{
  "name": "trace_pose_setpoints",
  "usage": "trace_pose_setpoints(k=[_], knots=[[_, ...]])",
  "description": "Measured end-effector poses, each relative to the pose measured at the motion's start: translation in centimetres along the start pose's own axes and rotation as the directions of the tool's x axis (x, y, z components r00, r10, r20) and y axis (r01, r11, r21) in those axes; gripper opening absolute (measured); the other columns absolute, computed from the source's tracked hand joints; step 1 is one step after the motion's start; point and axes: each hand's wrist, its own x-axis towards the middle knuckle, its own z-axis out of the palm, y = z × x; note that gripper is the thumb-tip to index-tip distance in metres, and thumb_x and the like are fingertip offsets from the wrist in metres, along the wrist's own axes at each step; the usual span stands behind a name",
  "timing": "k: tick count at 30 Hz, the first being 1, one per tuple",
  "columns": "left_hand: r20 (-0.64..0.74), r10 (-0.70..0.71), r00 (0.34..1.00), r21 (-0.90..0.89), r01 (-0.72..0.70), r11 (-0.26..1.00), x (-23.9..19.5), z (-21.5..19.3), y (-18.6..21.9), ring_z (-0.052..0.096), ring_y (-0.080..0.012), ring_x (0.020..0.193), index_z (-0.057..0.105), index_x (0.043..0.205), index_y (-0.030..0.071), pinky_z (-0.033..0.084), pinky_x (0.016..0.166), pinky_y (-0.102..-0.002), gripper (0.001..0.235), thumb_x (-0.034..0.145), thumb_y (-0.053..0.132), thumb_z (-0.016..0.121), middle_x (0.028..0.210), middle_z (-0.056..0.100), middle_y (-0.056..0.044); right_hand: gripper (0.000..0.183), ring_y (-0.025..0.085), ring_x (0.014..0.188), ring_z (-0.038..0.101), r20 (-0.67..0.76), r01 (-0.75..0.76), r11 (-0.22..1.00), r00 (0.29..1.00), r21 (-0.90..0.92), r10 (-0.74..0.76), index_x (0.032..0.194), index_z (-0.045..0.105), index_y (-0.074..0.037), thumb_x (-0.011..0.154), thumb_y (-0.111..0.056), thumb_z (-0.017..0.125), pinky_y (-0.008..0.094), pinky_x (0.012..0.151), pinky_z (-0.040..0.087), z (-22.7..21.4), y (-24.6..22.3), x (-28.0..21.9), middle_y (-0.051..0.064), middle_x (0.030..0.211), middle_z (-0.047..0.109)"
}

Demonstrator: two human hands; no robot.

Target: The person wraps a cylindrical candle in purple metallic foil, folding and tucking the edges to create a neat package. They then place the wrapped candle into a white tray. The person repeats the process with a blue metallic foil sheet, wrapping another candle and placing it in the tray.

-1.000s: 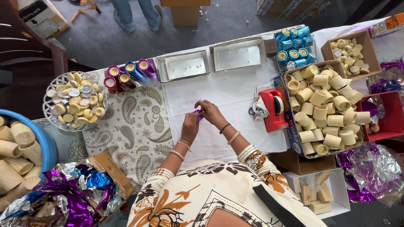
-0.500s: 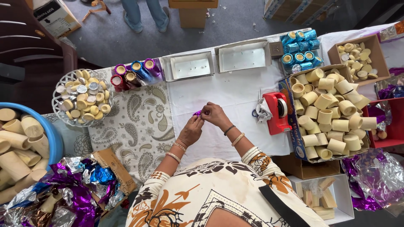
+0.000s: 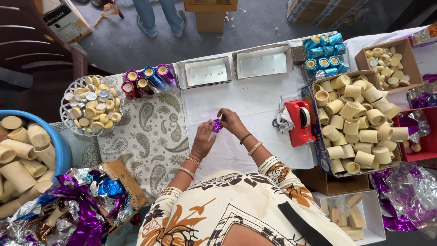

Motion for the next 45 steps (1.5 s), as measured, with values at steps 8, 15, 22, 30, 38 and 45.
trace_pose_setpoints(k=[8,15,22,30,38,45], knots=[[0.178,0.088,0.980,0.207,-0.125,0.970,0.0,-0.3,0.5,0.040,-0.0397,0.139,0.044,0.152,0.002,0.038,0.113,-0.049,0.067,0.092,0.024,0.064,0.155,0.044,-0.015,0.021,0.015,0.073,0.066,-0.041,-0.033,0.997,0.999,0.063,0.036,0.104,0.060,-0.004,0.089,-0.006,0.076,0.030,0.066,0.058,1.0,2.1,-0.8,0.008,0.086,0.065],[0.223,0.129,0.966,0.376,-0.207,0.903,0.7,-0.6,0.4,0.044,-0.0359,0.130,0.049,0.148,0.006,0.044,0.101,-0.047,0.064,0.089,0.025,0.064,0.153,0.048,-0.009,0.010,0.011,0.077,0.064,-0.343,-0.101,0.958,0.919,0.269,0.193,0.108,0.063,-0.005,0.100,-0.010,0.063,0.027,0.064,0.059,-1.8,8.2,-5.8,0.004,0.089,0.065],[0.220,0.196,0.956,0.393,-0.271,0.879,0.6,0.3,-0.3,0.044,-0.0340,0.131,0.050,0.148,0.003,0.045,0.100,-0.045,0.063,0.090,0.022,0.064,0.151,0.050,-0.010,0.009,0.032,0.091,0.062,-0.818,-0.293,0.919,0.572,-0.265,-0.054,0.106,0.064,-0.003,0.100,-0.010,0.066,0.043,0.082,0.050,-13.6,9.6,-18.3,0.014,0.099,0.063],[0.230,0.180,0.957,0.463,-0.270,0.844,0.7,0.0,-0.8,0.046,-0.0322,0.128,0.052,0.146,0.004,0.047,0.097,-0.044,0.065,0.085,0.021,0.065,0.146,0.051,-0.010,0.012,0.036,0.095,0.062,-0.845,-0.502,0.848,0.517,-0.171,0.136,0.105,0.068,-0.003,0.098,-0.013,0.065,0.047,0.085,0.051,-16.9,15.2,-23.8,0.016,0.103,0.060],[0.245,0.156,0.957,0.469,-0.258,0.845,0.9,-0.3,-0.5,0.046,-0.0313,0.127,0.051,0.145,0.005,0.049,0.097,-0.043,0.065,0.083,0.019,0.066,0.147,0.050,-0.009,0.016,0.036,0.090,0.064,-0.813,-0.545,0.825,0.542,-0.148,0.212,0.107,0.074,-0.010,0.094,-0.017,0.069,0.047,0.081,0.052,-17.1,13.0,-22.2,0.016,0.101,0.059],[0.233,0.128,0.964,0.451,-0.224,0.864,0.7,0.0,-0.8,0.047,-0.0324,0.127,0.052,0.145,0.006,0.050,0.094,-0.043,0.065,0.082,0.015,0.065,0.149,0.050,-0.008,0.016,0.036,0.096,0.063,-0.802,-0.571,0.812,0.539,-0.123,0.257,0.098,0.074,-0.008,0.088,-0.021,0.076,0.047,0.084,0.052,-17.2,13.8,-21.5,0.016,0.108,0.058]])
